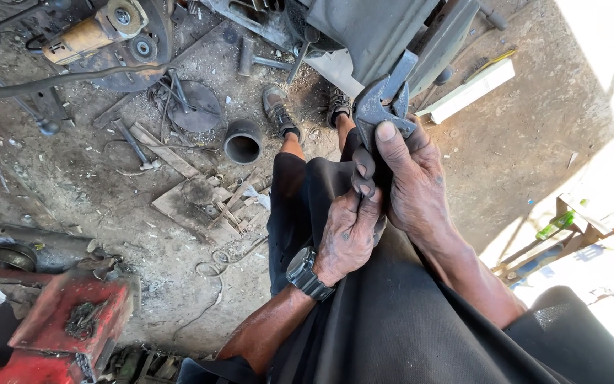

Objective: Adjusting and tightening components on a piece of industrial machinery using an adjustable wrench.

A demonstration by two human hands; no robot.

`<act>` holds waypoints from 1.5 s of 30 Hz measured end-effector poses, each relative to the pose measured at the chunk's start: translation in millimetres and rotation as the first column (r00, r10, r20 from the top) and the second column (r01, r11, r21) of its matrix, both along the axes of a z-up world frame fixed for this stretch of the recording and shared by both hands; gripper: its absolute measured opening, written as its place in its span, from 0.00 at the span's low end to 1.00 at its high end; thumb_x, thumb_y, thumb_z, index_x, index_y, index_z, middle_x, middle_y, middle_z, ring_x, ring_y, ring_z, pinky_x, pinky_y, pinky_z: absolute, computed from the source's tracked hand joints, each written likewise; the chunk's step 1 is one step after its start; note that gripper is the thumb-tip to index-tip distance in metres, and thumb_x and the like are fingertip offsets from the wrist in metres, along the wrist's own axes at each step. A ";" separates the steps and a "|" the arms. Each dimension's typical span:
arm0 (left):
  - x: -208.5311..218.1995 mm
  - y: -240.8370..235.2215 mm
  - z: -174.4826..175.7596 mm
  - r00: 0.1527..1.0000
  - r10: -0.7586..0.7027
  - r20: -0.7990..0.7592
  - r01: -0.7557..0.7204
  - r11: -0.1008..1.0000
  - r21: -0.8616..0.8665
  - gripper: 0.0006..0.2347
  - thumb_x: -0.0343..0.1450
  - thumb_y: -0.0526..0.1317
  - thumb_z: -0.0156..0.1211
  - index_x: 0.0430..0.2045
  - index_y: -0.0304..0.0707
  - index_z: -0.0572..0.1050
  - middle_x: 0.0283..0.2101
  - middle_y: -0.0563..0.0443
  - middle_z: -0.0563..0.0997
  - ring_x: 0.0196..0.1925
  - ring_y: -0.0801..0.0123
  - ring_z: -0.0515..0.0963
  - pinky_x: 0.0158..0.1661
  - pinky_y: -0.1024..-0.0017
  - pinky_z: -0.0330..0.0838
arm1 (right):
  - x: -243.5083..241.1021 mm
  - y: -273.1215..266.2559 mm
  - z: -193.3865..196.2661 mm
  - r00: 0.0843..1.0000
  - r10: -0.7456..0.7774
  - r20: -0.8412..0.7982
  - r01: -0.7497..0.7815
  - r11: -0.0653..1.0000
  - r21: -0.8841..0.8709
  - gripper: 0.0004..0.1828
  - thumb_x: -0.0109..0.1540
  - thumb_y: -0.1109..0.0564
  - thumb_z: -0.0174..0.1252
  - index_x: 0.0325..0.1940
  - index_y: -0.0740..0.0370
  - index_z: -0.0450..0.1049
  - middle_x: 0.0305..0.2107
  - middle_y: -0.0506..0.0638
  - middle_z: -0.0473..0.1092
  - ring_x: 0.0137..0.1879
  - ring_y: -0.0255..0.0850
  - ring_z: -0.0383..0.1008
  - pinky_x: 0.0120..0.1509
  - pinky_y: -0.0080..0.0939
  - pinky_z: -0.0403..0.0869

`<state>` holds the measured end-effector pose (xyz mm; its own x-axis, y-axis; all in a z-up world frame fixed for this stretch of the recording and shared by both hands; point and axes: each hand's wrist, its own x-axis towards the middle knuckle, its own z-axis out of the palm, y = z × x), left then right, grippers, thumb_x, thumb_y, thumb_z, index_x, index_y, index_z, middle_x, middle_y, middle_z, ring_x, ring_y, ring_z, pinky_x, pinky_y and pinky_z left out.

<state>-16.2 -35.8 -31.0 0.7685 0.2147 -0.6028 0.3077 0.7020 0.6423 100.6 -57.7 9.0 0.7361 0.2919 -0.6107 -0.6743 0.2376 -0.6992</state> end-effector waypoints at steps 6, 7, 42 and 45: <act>21.9 41.7 22.2 0.992 -0.111 0.057 0.105 0.990 0.095 0.17 0.81 0.41 0.45 0.20 0.37 0.68 0.11 0.46 0.66 0.12 0.70 0.74 0.09 0.74 0.70 | -6.3 7.8 5.4 1.000 0.004 0.022 -0.003 0.998 -0.059 0.08 0.71 0.55 0.54 0.48 0.61 0.74 0.19 0.64 0.71 0.20 0.46 0.76 0.19 0.37 0.76; 11.8 36.8 15.7 0.991 -0.125 0.045 0.122 0.990 0.065 0.18 0.81 0.42 0.45 0.20 0.37 0.69 0.10 0.44 0.68 0.11 0.67 0.75 0.08 0.74 0.69 | -6.9 13.2 15.4 0.999 0.019 0.029 -0.015 0.992 -0.128 0.08 0.70 0.54 0.55 0.48 0.59 0.75 0.27 0.60 0.74 0.29 0.40 0.77 0.30 0.35 0.78; 7.8 20.2 20.8 0.983 -0.153 -0.101 0.166 0.976 0.138 0.20 0.81 0.44 0.47 0.18 0.31 0.69 0.11 0.40 0.69 0.17 0.68 0.75 0.15 0.71 0.74 | -2.6 0.3 -3.3 0.993 0.102 0.062 -0.098 0.993 -0.064 0.15 0.73 0.51 0.48 0.60 0.58 0.71 0.17 0.58 0.66 0.17 0.40 0.70 0.18 0.32 0.71; 4.8 16.1 20.3 0.981 -0.157 -0.111 0.176 0.966 0.188 0.19 0.81 0.43 0.47 0.20 0.28 0.70 0.12 0.33 0.71 0.19 0.62 0.79 0.16 0.67 0.75 | -1.5 0.8 -0.7 0.993 0.110 0.049 -0.108 0.993 -0.050 0.15 0.73 0.51 0.48 0.60 0.58 0.71 0.16 0.57 0.64 0.17 0.39 0.68 0.18 0.33 0.71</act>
<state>-11.4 -19.7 -10.7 0.7451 0.2100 -0.6331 0.4751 0.4991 0.7247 99.1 -56.9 8.4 0.7322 0.3436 -0.5881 -0.6574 0.1307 -0.7421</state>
